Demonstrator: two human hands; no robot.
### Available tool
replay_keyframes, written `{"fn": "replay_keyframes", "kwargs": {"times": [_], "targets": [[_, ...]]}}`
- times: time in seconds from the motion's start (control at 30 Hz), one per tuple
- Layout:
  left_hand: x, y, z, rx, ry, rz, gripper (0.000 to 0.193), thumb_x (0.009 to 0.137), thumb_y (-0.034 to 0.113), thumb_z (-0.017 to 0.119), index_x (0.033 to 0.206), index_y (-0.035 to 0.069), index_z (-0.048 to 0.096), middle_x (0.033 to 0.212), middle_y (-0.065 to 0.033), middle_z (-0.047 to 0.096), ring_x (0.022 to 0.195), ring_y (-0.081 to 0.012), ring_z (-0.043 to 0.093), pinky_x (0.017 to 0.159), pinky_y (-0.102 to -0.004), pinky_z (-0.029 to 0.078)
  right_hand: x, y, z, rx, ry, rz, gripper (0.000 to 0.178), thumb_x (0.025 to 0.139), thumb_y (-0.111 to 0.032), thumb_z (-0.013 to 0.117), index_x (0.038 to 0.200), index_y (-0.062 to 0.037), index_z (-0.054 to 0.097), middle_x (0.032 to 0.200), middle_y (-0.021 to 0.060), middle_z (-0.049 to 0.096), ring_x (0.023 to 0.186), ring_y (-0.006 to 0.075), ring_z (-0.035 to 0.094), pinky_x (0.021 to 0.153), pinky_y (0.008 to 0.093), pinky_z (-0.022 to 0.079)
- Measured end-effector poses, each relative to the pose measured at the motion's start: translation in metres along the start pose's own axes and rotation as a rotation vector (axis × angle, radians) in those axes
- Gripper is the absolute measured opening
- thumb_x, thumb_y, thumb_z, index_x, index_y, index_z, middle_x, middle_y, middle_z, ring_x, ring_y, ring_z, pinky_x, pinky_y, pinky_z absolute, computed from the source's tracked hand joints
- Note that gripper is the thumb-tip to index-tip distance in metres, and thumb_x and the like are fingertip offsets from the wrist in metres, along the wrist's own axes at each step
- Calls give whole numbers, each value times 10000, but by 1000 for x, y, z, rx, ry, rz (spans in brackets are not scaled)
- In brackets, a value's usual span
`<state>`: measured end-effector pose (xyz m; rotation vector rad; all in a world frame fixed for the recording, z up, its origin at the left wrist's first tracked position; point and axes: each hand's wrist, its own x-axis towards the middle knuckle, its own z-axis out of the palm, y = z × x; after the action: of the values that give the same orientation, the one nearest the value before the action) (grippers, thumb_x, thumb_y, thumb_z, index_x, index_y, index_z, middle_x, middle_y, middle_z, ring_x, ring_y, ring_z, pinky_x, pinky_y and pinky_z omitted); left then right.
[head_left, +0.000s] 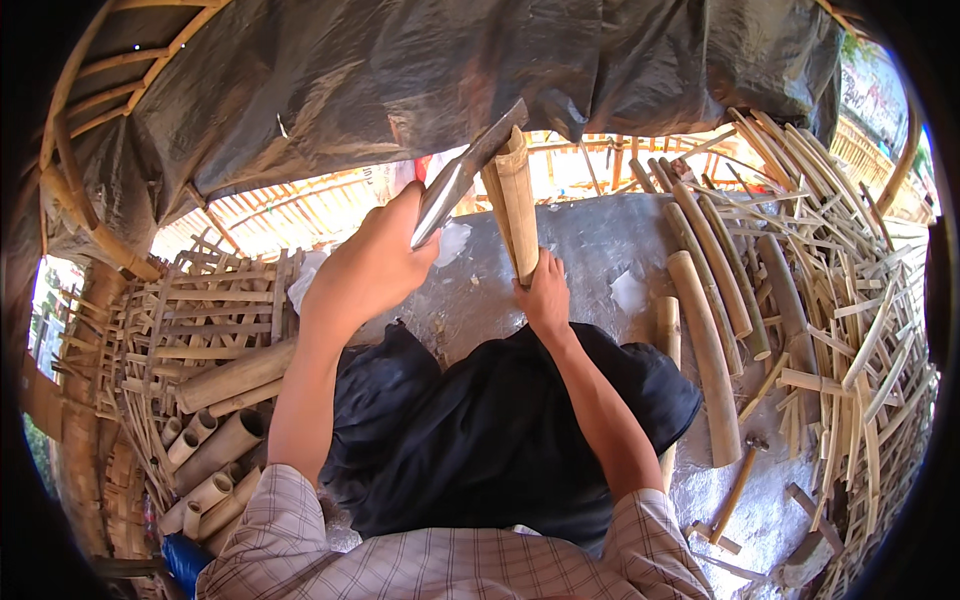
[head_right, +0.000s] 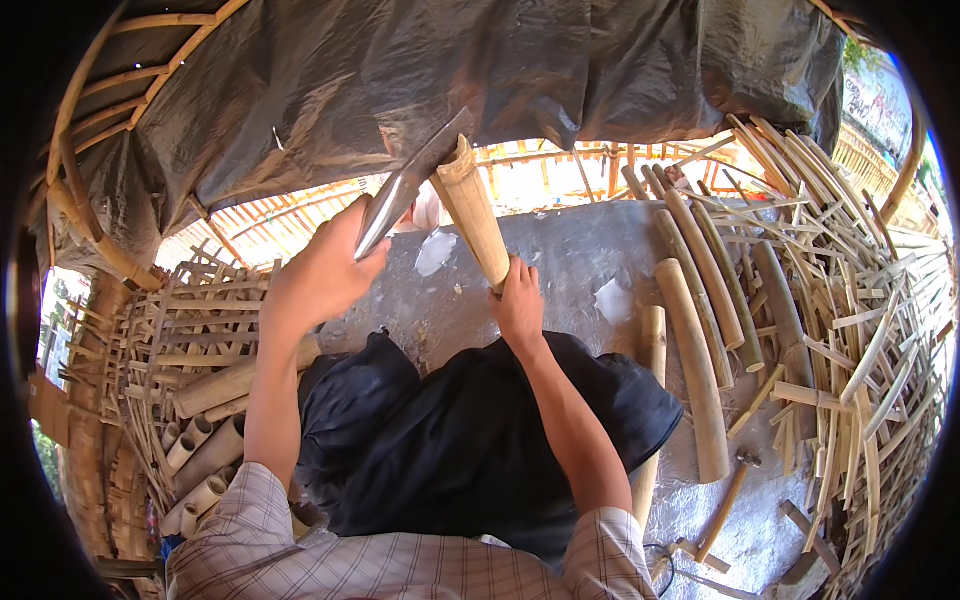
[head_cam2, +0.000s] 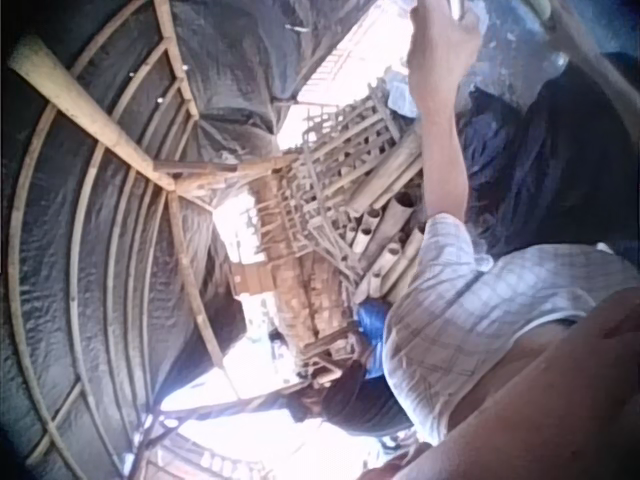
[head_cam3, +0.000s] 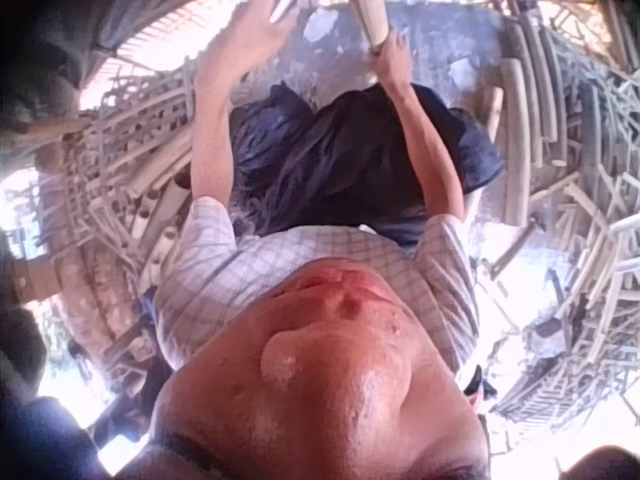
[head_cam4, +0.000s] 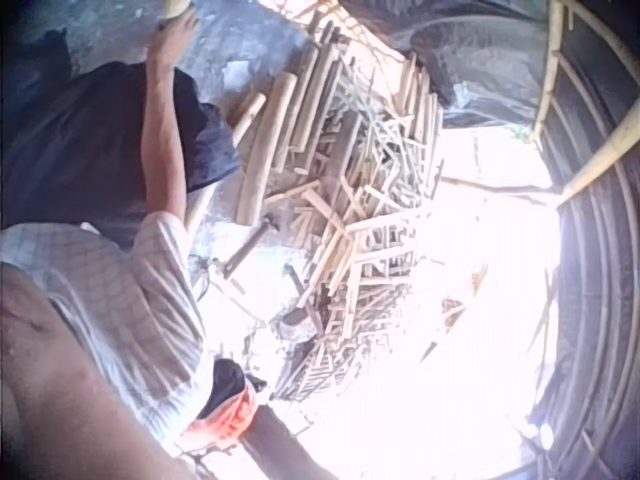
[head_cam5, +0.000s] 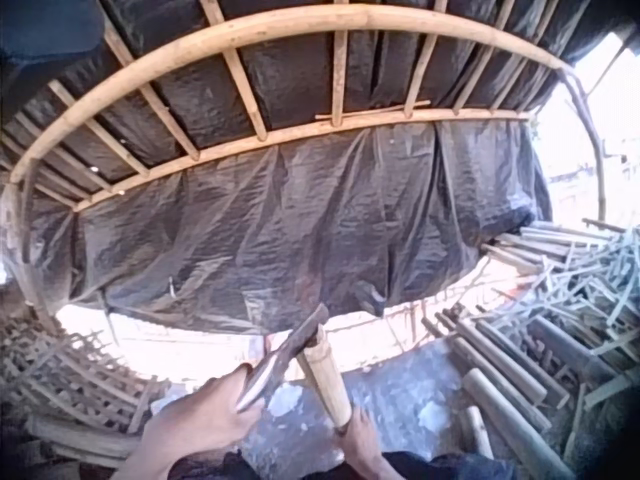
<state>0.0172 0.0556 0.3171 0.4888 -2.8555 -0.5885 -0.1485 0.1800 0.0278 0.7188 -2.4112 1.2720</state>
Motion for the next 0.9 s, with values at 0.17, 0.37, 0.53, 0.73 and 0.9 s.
{"fn": "replay_keyframes", "kwargs": {"times": [0.17, 0.37, 0.53, 0.73, 0.9], "targets": [[-1, -4, 2, 39, 30, 72, 279, 976, 202, 603, 1168, 8, 544, 1001, -293, 696, 988, -479, 682, 824, -533, 515, 0, -5, -6, -38, -21, -2, 660, 751, -74, 856, 1302, -25, 496, 1217, 153, 630, 1138, 389, 587, 929, 488, 555], [5, -1, 10, -109, 27, 71, 267, 1005, 193, 580, 1204, 19, 546, 843, -155, 640, 685, -273, 620, 593, -409, 490, -3, 14, -11, -126, -66, -18, 777, 708, -60, 868, 1371, -48, 463, 1337, 222, 503, 1235, 450, 538, 977, 517, 540], [-1, 0, 10, -162, -22, -49, 228, 1035, 222, 560, 1170, 40, 575, 693, -56, 571, 465, -136, 511, 431, -333, 429, -3, 35, -61, -137, -87, 92, 633, 757, -58, 828, 1315, -36, 528, 1300, 244, 554, 1202, 476, 567, 959, 521, 550], [2, 9, 6, -157, -69, 37, 269, 1039, 261, 563, 1169, 25, 569, 711, -81, 577, 490, -160, 541, 462, -343, 451, -77, 92, -243, -286, 352, 160, 215, 867, -39, 716, 1074, 7, 680, 1113, 209, 713, 1065, 401, 687, 920, 480, 550], [16, -1, 2, -190, -48, 43, 288, 1021, 276, 576, 1150, 19, 563, 733, -98, 607, 493, -180, 559, 501, -369, 468, -281, 178, -279, -865, -227, 592, 699, 962, -381, 681, 1466, 37, 437, 1473, 396, 388, 1359, 587, 385, 1126, 615, 361]]}}
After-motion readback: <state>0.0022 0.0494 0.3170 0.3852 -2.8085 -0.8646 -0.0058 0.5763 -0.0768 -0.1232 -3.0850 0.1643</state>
